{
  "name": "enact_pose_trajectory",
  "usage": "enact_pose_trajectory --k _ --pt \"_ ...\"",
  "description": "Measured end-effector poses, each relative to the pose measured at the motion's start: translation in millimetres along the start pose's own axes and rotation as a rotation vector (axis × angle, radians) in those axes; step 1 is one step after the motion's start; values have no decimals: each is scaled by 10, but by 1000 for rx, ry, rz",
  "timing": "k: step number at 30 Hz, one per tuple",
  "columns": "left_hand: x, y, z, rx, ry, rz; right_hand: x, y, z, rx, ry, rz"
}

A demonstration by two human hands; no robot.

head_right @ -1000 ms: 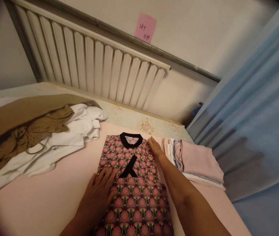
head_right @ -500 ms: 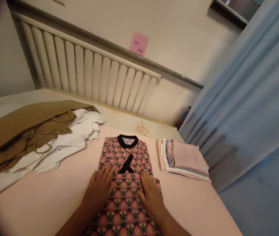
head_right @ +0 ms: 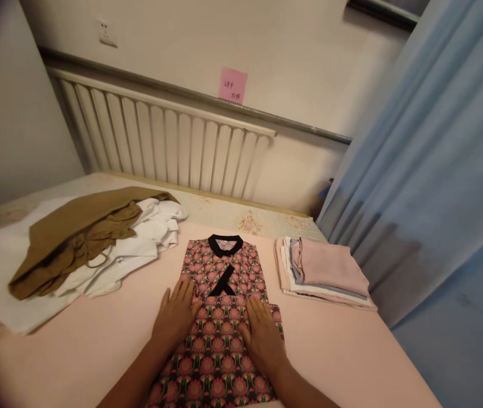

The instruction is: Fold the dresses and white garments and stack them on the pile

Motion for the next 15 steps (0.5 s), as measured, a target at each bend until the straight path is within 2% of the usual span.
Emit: enact_pose_trajectory --k 4,9,15 --pt "3 19 58 -2 0 22 -7 -4 2 -5 -2 20" --pt "-18 5 165 -31 -91 29 -15 6 11 -40 1 59" --pt "37 -153 298 53 -47 91 -6 15 29 -21 -2 30"
Point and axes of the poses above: each hand's wrist, its own z-axis towards the middle knuckle, its own y-axis out of the back of the hand, x = y × z, the point moved 7 cm from there along z, towards the middle knuckle, and after that the axes turned 13 degrees about -x, right-handed, at the moved point
